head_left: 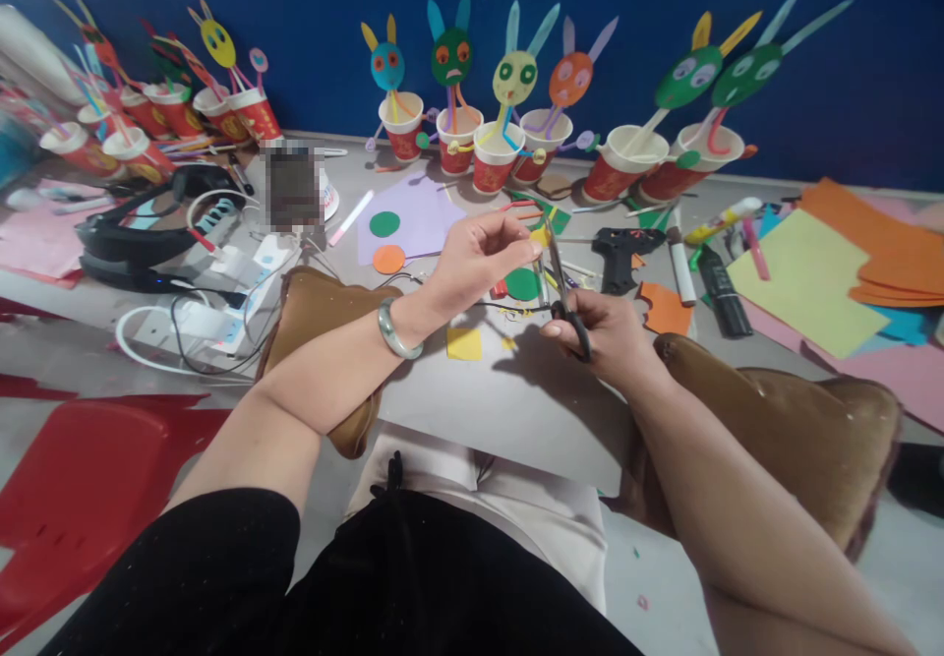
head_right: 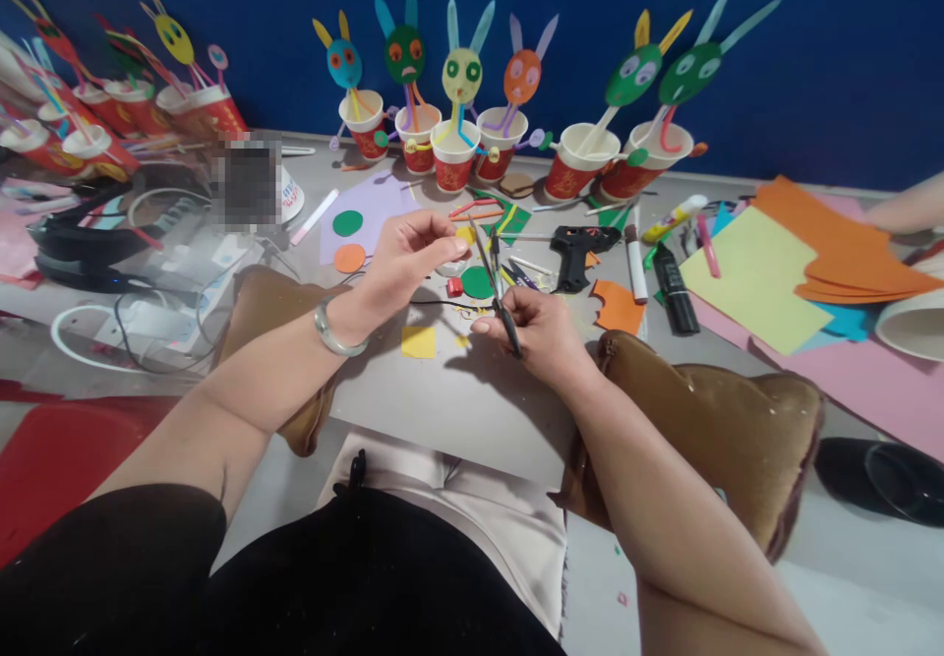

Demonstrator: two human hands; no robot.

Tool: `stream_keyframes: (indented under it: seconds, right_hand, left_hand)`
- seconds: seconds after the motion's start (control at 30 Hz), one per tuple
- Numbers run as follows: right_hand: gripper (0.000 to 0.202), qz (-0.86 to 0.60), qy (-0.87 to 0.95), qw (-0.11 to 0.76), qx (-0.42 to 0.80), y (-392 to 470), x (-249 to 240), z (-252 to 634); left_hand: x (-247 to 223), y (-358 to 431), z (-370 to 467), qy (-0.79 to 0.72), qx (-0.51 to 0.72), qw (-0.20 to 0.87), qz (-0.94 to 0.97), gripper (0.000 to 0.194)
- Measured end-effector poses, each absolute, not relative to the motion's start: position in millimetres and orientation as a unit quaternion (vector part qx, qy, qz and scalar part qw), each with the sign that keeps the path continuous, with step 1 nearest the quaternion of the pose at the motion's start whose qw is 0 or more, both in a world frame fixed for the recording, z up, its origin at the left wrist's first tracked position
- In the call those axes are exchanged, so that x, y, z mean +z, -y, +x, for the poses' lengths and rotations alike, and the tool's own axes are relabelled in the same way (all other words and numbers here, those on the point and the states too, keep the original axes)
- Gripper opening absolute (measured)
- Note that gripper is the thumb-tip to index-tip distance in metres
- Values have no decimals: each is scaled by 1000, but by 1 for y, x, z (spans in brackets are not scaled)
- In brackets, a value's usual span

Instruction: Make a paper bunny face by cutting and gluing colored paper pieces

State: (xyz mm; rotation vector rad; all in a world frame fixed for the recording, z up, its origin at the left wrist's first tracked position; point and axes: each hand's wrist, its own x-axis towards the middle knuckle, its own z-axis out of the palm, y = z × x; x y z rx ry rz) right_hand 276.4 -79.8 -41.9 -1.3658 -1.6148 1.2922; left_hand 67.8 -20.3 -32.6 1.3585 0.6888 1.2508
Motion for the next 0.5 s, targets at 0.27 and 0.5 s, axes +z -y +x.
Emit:
stream_keyframes:
  seconds: [0.27,0.5]
  right_hand:
    - [69,-527,601,332,501,80,-43,275]
    - [68,-525,607,331,496,80,-43,275]
  left_hand:
    - [-33,20,68,-279,520,566,575,49]
    - [-38,18,70,-283,517,562,581,56]
